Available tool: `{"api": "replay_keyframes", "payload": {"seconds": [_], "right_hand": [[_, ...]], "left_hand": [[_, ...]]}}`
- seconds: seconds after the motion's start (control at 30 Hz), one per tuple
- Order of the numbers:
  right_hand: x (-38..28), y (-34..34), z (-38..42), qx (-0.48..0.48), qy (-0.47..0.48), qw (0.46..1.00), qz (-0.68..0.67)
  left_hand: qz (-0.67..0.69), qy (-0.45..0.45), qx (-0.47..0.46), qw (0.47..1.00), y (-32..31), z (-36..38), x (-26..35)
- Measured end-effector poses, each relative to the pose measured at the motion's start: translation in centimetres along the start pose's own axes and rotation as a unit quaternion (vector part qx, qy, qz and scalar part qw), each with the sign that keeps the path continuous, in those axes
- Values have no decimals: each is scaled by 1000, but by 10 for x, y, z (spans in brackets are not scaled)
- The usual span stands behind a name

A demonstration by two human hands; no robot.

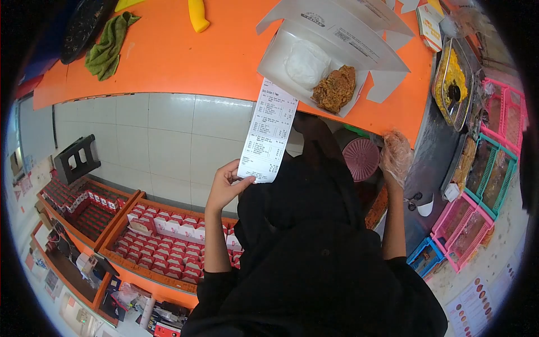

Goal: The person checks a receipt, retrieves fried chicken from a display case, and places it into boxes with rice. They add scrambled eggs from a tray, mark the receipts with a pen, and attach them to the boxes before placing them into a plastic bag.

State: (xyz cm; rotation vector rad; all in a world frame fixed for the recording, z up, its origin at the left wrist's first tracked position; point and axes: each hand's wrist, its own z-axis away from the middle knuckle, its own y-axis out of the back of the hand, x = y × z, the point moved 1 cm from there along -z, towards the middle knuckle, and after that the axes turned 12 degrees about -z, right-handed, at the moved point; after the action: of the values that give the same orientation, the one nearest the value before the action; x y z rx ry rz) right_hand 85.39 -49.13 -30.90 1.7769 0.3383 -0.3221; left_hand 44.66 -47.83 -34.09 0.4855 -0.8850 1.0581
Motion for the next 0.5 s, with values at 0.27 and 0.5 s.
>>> {"api": "replay_keyframes", "payload": {"seconds": [0.27,0.5], "right_hand": [[4,-2,7,-20,-104,993,-55],[2,-7,0,11,-37,995,-90]], "left_hand": [[-14,-6,-2,1000,3,-1,3],[-48,-4,8,999,2,-2,5]]}}
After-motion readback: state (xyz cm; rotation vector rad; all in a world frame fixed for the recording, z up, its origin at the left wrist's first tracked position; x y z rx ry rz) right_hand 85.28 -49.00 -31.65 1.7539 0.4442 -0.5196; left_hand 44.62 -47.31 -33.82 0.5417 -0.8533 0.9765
